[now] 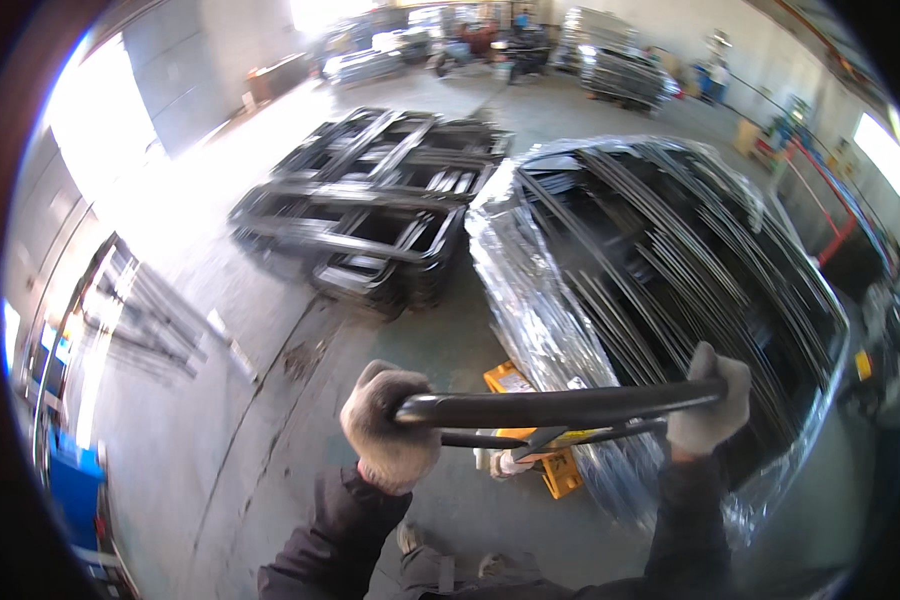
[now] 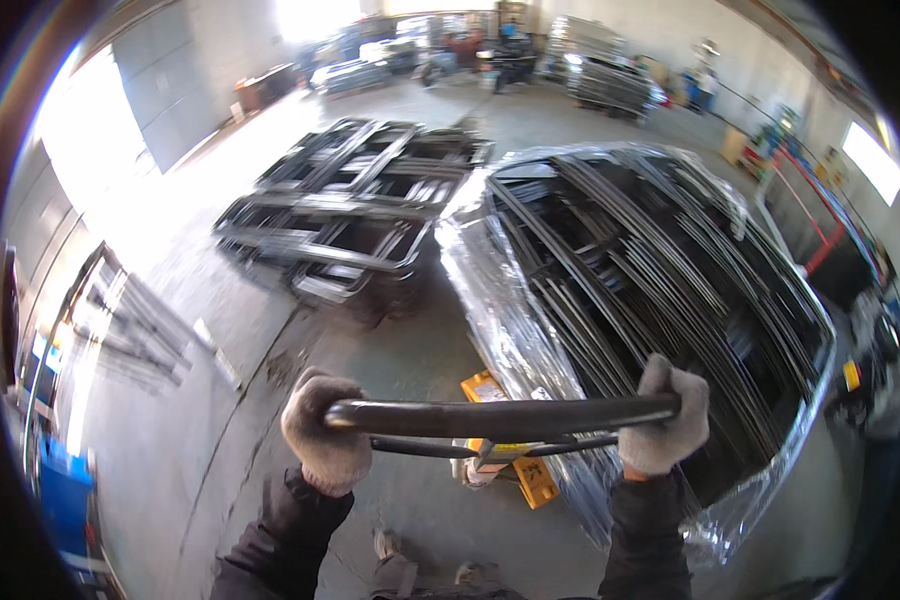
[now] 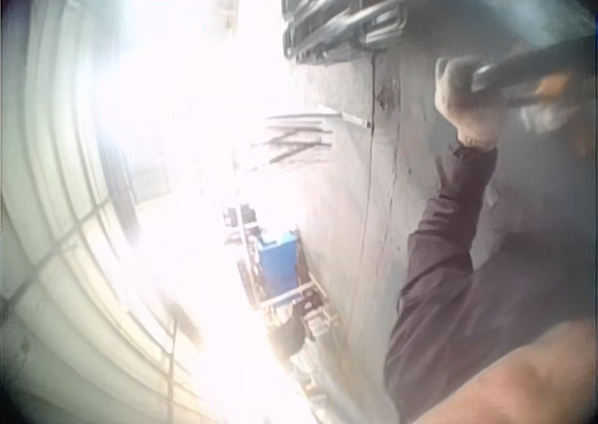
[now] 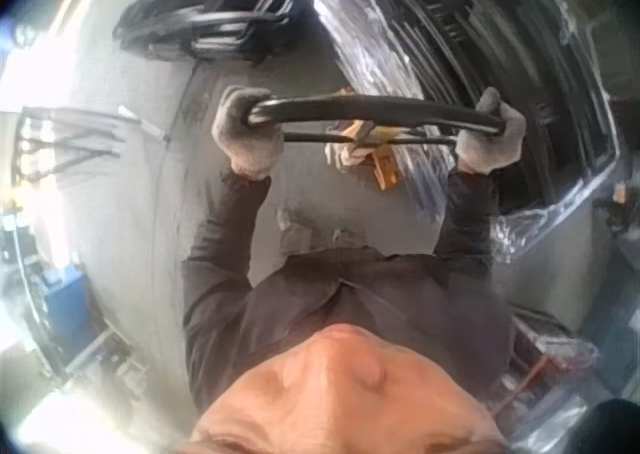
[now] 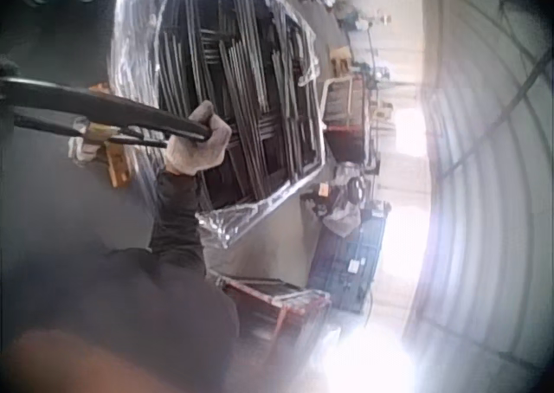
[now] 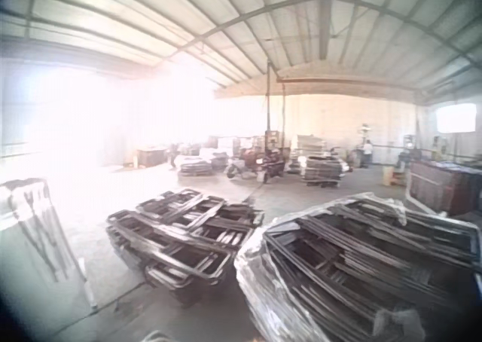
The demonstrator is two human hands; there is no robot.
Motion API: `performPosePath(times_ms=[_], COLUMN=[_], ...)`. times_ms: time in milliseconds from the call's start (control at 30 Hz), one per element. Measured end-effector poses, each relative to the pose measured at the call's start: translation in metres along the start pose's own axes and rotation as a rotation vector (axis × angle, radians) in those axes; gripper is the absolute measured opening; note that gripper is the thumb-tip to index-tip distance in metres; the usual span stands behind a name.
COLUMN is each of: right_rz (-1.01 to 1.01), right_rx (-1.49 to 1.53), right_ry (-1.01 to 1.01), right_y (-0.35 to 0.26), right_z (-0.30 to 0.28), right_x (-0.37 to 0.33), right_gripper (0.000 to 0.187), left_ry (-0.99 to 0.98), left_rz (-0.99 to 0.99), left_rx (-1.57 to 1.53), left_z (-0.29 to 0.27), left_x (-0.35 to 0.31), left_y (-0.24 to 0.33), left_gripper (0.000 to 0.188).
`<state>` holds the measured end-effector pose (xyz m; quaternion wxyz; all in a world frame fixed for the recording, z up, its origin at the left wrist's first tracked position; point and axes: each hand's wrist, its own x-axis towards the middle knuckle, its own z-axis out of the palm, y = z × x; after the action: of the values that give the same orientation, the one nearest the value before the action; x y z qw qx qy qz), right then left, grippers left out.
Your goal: The person writes on a paper template at a workbench, then uses a yellow manual pallet jack to lift and move a large wrapped pallet of metal frames across the warehouse floor.
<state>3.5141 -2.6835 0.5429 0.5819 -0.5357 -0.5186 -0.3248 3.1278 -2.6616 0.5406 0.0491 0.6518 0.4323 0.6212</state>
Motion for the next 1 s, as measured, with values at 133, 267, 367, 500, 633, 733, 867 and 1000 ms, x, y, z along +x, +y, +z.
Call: performPosePath(times_ms=[133,267,367,500,633,733,867,1000], right_rz=[0.036,0.044,0.038,0.121,0.096,0.097,0.126,0.124], right_rx=[-0.109,-0.092,-0.105,-0.056,-0.120,-0.168,-0.151,-0.160], right_ry=[0.003,0.098,0.119,0.083,0.125,0.131,0.124,0.094], right_y=[0.005,0.020,0.034,0.061,0.088,0.104,0.111,0.110], right_z=[0.045,0.108,0.141,0.189,0.247,0.283,0.324,0.352], right_x=[0.008,0.031,0.047,0.069,0.094,0.108,0.124,0.136], right_gripper=[0.024,0.030,0.030,0.029,0.036,0.036,0.037,0.037], left_ry=[-0.040,-0.085,-0.126,-0.145,-0.141,-0.165,-0.126,-0.152], left_rz=[0.054,0.037,0.070,0.006,-0.044,-0.098,-0.237,-0.140], left_rx=[-0.064,-0.160,-0.161,-0.156,-0.198,-0.134,-0.257,-0.236], left_z=[0.025,0.062,0.085,0.125,0.165,0.187,0.227,0.260], left_x=[0.037,0.093,0.129,0.165,0.201,0.229,0.273,0.319], left_y=[-0.038,-0.071,-0.094,-0.117,-0.142,-0.167,-0.210,-0.256], left_gripper=[0.015,0.014,0.012,0.010,0.011,0.017,0.019,0.016])
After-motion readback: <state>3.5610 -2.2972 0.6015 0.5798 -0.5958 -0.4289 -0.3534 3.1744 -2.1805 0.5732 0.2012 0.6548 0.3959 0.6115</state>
